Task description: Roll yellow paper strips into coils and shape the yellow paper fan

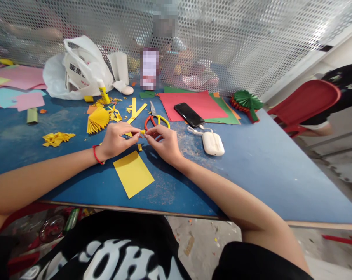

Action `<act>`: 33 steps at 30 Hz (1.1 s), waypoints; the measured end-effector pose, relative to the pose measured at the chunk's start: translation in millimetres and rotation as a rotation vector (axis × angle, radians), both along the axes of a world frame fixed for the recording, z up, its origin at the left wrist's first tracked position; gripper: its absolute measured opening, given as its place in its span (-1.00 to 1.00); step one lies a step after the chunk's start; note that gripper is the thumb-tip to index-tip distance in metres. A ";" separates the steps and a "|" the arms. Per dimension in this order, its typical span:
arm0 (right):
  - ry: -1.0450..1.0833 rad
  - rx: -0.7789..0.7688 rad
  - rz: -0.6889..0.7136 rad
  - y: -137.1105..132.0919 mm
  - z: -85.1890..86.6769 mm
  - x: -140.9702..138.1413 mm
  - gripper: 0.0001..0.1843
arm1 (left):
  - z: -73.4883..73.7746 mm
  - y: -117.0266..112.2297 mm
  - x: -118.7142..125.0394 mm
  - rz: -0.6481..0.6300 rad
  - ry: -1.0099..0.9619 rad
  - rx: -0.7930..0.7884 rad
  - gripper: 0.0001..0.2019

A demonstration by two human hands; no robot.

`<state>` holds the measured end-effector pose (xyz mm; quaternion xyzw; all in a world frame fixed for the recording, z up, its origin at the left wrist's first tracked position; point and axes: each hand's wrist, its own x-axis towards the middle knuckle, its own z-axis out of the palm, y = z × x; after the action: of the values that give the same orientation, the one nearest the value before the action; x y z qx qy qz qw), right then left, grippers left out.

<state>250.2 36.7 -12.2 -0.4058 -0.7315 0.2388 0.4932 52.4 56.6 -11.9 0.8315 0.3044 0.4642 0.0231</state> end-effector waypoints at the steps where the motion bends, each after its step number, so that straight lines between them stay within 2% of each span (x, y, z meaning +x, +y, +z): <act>1: 0.002 -0.002 0.000 -0.1 0.1 0.0 -0.88 | -0.4 0.0 -0.1 0.001 0.002 0.001 -0.83; 11: 0.005 0.012 -0.004 1.2 -1.7 0.2 -0.89 | -2.2 0.4 0.1 -0.002 0.017 -0.011 -0.84; 18: -0.020 -0.004 0.003 3.9 -4.3 1.9 -0.88 | 2.1 -2.9 -0.9 -0.006 0.146 -0.107 -0.82; 29: 0.010 -0.103 -0.007 6.1 -4.9 3.1 -0.80 | -1.4 0.2 -0.2 -0.066 0.036 -0.157 -0.81; 33: 0.045 -0.108 -0.008 6.9 -4.4 2.7 -0.83 | -1.1 -1.1 1.3 -0.056 0.005 -0.182 -0.81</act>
<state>252.9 43.6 -16.5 -0.4293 -0.7048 0.2850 0.4876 53.8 55.5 -13.0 0.8354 0.3220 0.4316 0.1107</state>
